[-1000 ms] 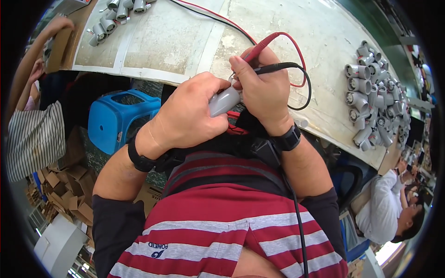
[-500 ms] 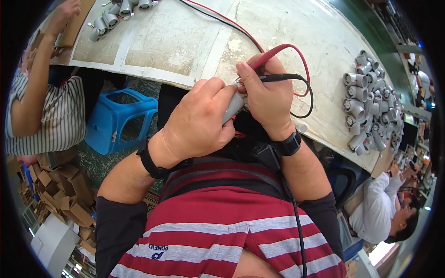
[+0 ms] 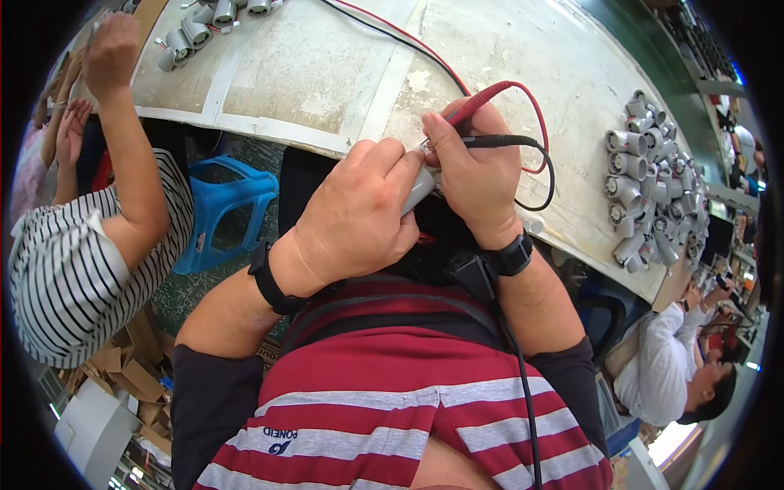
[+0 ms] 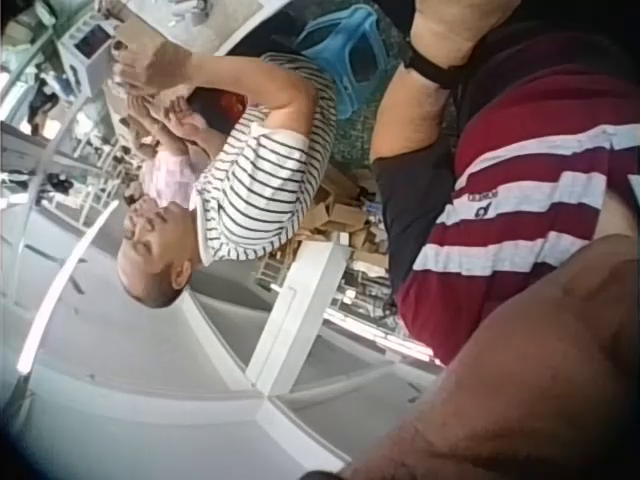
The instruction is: The person tests electrical components by picking up a plastic housing from a pile, touching its internal parts with a multimeter probe, and setting it aside. This process is repeated for several housings, occasionally rotating the component or moving the pile to reach more.
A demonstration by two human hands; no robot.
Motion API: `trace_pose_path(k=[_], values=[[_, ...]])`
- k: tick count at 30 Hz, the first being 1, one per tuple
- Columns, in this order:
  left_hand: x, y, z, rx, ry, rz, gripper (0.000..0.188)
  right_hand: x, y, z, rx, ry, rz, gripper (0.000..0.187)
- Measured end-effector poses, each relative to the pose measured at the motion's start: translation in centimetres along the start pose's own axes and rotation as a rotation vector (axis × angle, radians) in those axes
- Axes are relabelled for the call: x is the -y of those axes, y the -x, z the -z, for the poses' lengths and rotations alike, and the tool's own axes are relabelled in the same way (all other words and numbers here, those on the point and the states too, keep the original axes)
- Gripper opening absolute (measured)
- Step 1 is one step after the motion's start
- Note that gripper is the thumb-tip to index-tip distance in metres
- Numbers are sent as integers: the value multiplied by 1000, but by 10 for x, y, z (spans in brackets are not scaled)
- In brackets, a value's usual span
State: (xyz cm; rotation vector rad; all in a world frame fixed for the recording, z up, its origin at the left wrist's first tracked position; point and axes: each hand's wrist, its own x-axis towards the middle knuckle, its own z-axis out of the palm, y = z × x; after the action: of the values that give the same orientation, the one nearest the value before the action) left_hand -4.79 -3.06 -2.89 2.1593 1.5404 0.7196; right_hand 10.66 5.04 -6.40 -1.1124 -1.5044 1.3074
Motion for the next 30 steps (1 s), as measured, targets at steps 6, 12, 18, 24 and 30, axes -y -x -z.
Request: trace_pose_path(k=[6,12,18,24,30], values=[[-1,-3,4,22,14,8,47,0,-3,0,12,35,3,14],[4,-6,11,45,80,43,47,4,-11,4,68,46,-28,15],[7,-3,15,26,239,76,57,0,-9,4,60,111,54,16],[21,11,6,-197,360,60,72,-1,-9,4,66,129,71,17],[28,18,-13,-400,824,83,71,-2,-7,4,61,89,56,17]])
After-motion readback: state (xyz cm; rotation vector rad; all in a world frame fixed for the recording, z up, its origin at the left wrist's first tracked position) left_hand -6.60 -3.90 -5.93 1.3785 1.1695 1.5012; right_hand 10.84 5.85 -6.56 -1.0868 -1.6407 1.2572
